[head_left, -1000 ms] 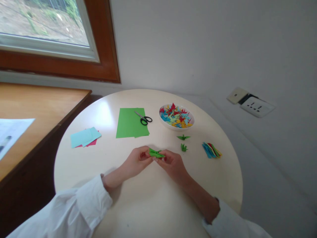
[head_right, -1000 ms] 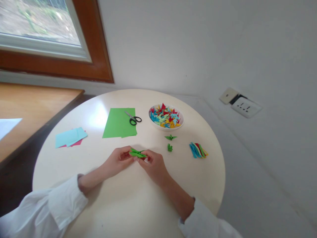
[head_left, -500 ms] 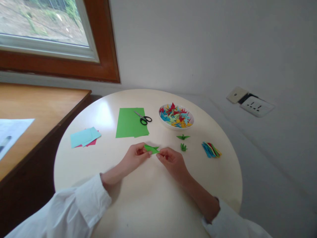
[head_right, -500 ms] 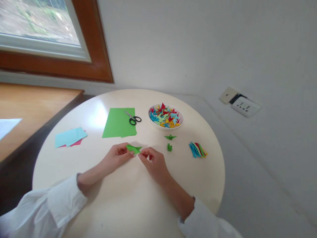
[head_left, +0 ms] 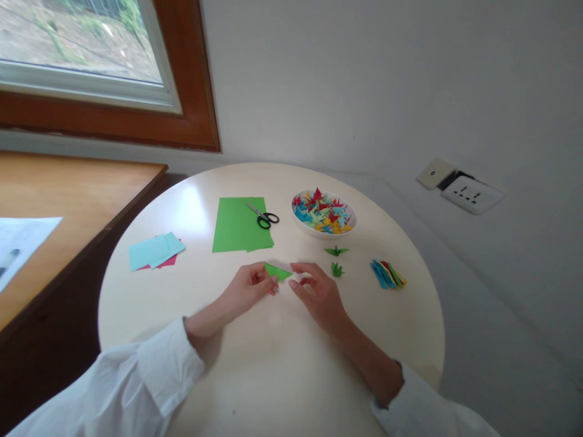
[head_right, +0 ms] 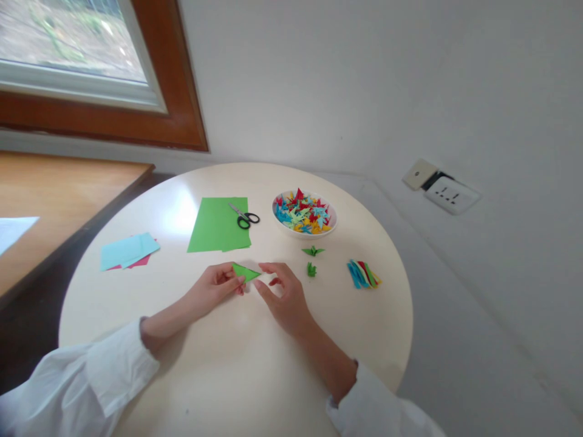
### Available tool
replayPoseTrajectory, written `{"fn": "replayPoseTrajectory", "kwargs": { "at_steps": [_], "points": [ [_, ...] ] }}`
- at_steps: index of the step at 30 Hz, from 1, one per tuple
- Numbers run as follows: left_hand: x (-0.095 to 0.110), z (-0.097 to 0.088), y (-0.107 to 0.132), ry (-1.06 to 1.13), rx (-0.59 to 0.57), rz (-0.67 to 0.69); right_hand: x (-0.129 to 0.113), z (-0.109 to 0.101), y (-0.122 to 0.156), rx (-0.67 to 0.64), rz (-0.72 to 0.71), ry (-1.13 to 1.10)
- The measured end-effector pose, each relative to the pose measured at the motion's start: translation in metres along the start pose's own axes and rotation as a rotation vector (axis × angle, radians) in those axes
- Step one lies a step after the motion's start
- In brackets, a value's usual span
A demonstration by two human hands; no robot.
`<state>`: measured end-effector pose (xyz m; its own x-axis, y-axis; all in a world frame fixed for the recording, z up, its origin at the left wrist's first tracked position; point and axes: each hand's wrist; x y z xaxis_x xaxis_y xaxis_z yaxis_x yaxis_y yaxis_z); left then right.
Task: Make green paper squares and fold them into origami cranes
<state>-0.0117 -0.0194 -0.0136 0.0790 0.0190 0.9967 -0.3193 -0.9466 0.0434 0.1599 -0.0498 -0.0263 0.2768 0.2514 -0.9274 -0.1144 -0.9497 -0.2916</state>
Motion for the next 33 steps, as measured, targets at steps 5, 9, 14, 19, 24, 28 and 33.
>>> {"fn": "replayPoseTrajectory", "kwargs": {
  "at_steps": [5, 9, 14, 19, 24, 28, 33],
  "points": [
    [0.0003, 0.0011, 0.0001, 0.018, -0.032, -0.020, 0.0003, 0.0009, -0.0007, -0.019, 0.028, -0.014],
    [-0.0004, 0.0019, -0.0003, 0.022, -0.050, -0.031, 0.0014, 0.0028, -0.0004, -0.011, 0.104, -0.049],
    [-0.0008, 0.0015, -0.0005, 0.010, -0.060, -0.021, 0.0035, 0.0054, -0.0006, 0.004, 0.196, -0.169],
    [-0.0014, 0.0017, -0.0004, 0.012, -0.051, -0.013, 0.0017, 0.0061, -0.0030, 0.019, 0.235, -0.243],
    [-0.0044, 0.0026, -0.0011, 0.007, -0.042, 0.002, -0.0008, 0.0068, -0.0044, 0.008, 0.274, -0.266],
    [-0.0039, 0.0031, -0.0012, 0.008, -0.052, 0.006, -0.0003, 0.0081, -0.0041, 0.010, 0.284, -0.281],
    [-0.0008, 0.0034, -0.0001, -0.015, -0.061, 0.010, 0.0004, 0.0075, -0.0033, 0.000, 0.264, -0.259]
  ]
}}
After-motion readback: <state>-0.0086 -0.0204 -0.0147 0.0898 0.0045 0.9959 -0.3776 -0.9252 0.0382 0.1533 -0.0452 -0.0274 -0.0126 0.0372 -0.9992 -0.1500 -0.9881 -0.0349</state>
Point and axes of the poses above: each hand's wrist, its own y-axis away from the middle knuckle, its own z-axis out of the palm, x = y × z, and after that the axes turned 6 degrees about x, right-handed
